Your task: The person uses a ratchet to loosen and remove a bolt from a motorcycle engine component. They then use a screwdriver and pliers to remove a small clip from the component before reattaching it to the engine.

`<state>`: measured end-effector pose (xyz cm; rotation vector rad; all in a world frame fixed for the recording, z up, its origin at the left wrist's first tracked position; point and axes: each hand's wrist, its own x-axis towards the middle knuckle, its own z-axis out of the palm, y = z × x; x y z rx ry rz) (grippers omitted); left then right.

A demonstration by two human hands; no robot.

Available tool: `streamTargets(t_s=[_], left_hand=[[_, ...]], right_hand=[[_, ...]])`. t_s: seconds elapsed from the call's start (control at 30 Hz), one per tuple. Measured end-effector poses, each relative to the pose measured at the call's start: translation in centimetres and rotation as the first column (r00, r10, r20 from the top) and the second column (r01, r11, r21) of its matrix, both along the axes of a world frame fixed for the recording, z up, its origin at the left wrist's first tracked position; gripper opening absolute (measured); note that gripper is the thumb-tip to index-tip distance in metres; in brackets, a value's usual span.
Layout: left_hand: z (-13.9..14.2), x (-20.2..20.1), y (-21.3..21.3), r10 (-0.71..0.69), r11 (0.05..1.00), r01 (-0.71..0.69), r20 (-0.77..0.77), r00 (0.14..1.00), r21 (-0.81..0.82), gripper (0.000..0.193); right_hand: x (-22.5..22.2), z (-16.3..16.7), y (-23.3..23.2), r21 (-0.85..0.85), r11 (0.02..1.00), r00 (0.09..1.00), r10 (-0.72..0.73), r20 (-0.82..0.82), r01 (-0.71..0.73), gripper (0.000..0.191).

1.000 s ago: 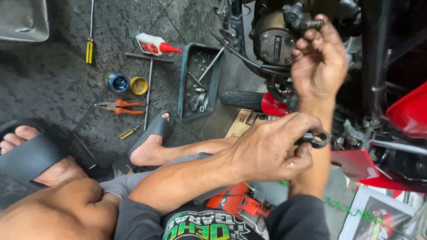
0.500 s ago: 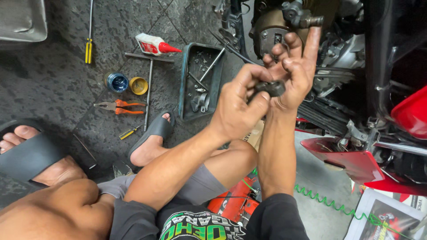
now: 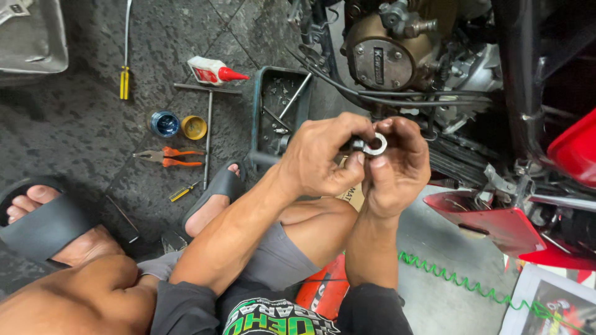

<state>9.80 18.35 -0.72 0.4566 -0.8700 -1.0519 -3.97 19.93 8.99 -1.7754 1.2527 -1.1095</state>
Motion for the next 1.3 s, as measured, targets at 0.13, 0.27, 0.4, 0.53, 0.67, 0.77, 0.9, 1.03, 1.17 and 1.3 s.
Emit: streamTargets(t_s=[0.13,0.27,0.4,0.53,0.67,0.77,0.9,1.03,1.17,1.3], left_hand=[[0.4,0.8,0.2,0.078,0.995,-0.068,0.129,0.989,-0.075,0.035],[0.4,1.0,0.3,0.027,0.998,-0.026,0.027,0.999,-0.058,0.038],[0.5,0.8,0.2,-0.075,0.997,0.074,-0.033,0.997,-0.038,0.035],[0.8,0.6,0.2,-0.15,0.987,0.154,-0.069,0.986,0.048,0.03],[1.1,0.5,0.0,-0.245,0.956,0.263,-0.14,0.959,0.129,0.027],[0.9,0.5,-0.4,-0.326,0.924,0.348,-0.151,0.933,0.157,0.026],[0.2,0.6,-1.2,-0.495,0.845,0.518,-0.176,0.851,0.131,0.029],[-0.5,0.4,-1.8,-0.542,0.835,0.541,-0.017,0.84,0.099,0.03],[-0.8,-0.3,-1.8,-0.644,0.759,0.636,0.015,0.765,0.141,0.029],[-1.2,-1.0,-1.8,-0.723,0.674,0.738,-0.219,0.655,-0.018,0.028]], right_hand=[[-0.7,0.9,0.9,-0.044,0.999,0.998,0.022,-0.061,-0.025,0.044],[-0.9,1.5,1.9,-0.051,0.999,0.992,-0.01,-0.128,0.003,0.042],[-0.9,1.5,2.1,-0.068,0.997,0.983,-0.048,-0.18,0.036,0.04],[-0.9,1.1,1.4,-0.071,0.996,0.983,-0.07,-0.172,0.059,0.036],[-1.1,1.1,0.7,-0.032,0.996,0.98,-0.085,-0.181,0.08,0.035],[-1.3,2.2,0.1,0.0,1.0,0.939,-0.03,-0.341,0.031,0.031],[-1.4,4.8,-1.0,0.124,0.988,0.786,0.15,-0.6,-0.094,0.026],[-1.8,7.2,-1.9,0.293,0.93,0.534,0.366,-0.762,-0.22,0.029],[-2.8,6.9,-1.5,0.312,0.934,0.631,0.35,-0.692,-0.176,0.029],[-4.3,5.1,-0.2,0.263,0.961,0.856,0.205,-0.474,-0.084,0.028]])
